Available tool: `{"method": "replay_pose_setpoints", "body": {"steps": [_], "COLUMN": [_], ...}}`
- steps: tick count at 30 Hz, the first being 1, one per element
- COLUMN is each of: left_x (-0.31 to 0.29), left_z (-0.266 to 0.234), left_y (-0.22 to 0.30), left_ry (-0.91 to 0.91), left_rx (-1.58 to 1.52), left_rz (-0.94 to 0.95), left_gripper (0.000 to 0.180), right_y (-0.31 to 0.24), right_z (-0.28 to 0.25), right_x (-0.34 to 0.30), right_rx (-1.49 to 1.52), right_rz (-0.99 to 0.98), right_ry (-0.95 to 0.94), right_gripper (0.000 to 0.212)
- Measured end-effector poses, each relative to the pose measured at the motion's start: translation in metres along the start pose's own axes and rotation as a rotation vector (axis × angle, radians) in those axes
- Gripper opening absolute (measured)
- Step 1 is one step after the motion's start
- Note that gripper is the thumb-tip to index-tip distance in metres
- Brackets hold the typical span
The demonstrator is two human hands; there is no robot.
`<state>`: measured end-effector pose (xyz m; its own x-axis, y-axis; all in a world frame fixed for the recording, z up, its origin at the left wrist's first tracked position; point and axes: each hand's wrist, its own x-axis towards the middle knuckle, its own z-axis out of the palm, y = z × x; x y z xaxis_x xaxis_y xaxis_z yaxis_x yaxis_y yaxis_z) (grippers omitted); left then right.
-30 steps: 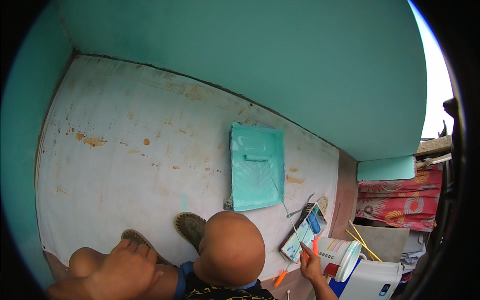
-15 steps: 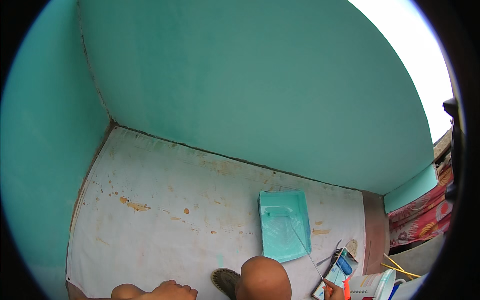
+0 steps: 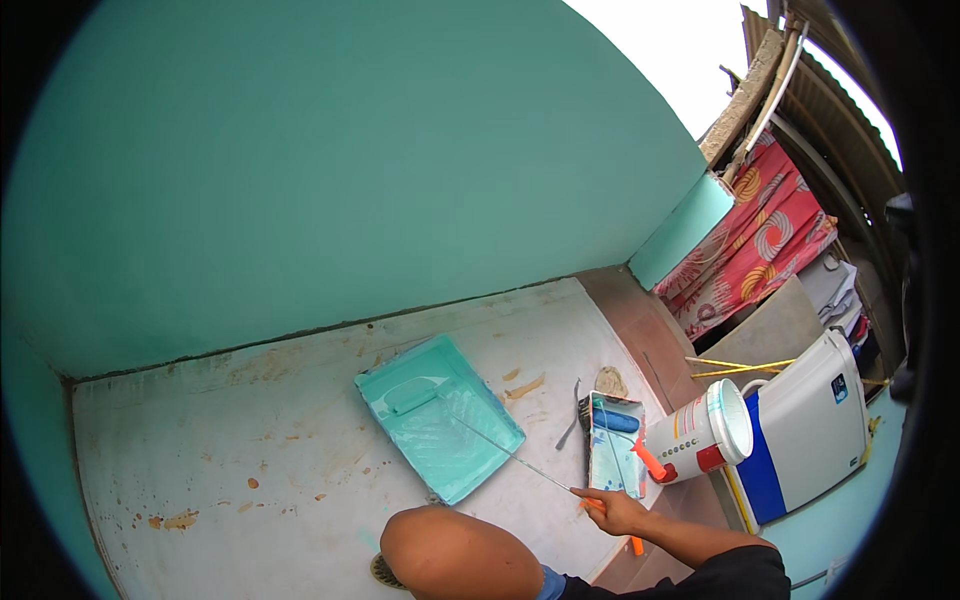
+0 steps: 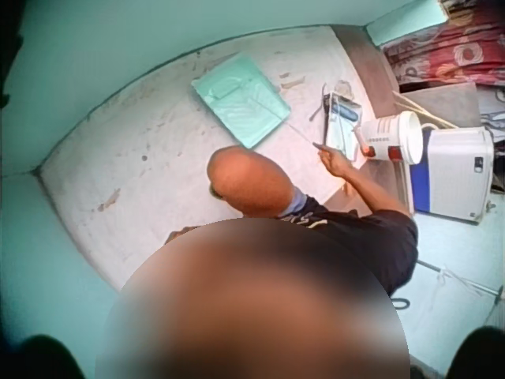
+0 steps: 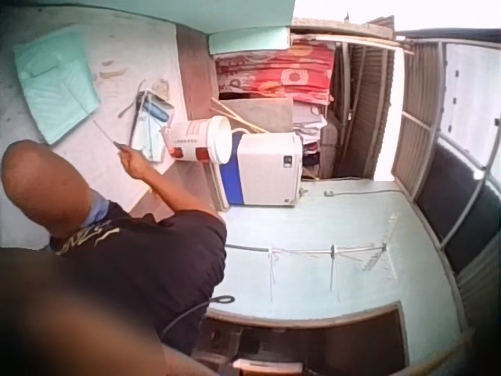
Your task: The person paints a wall with light green paint using a roller. They repeatedly dip the roller into a paint tray to reload paint and apply it to the wall in vertical strokes. The person briefly opens a wooden door to access the adjacent area before continuing to paint.
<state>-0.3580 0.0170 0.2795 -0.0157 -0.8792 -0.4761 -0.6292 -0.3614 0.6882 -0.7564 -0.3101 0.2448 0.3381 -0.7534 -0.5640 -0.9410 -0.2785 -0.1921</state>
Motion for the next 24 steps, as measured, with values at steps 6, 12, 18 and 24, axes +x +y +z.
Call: {"method": "replay_pose_setpoints", "body": {"steps": [6, 12, 18, 24], "left_x": [0.004, 0.006, 0.005, 0.009], "left_z": [-0.005, -0.005, -0.001, 0.004], "left_y": [-0.002, 0.001, 0.001, -0.004], "left_ry": [-0.042, -0.013, -0.015, -0.052], "left_rx": [-0.014, -0.025, 0.007, 0.056], "left_rz": [-0.017, 0.022, 0.019, 0.020], "left_gripper": [0.030, 0.032, 0.033, 0.034], "right_y": [0.026, 0.008, 0.004, 0.005], "right_z": [-0.008, 0.011, -0.005, 0.001], "right_x": [-0.027, 0.021, -0.005, -0.003], "right_rx": [-0.085, -0.079, -0.065, -0.045], "right_rz": [-0.010, -0.050, 0.104, 0.019], "right_ry": [0.018, 0.056, 0.054, 0.163], "right_gripper": [0.052, 0.052, 0.042, 0.041]}}
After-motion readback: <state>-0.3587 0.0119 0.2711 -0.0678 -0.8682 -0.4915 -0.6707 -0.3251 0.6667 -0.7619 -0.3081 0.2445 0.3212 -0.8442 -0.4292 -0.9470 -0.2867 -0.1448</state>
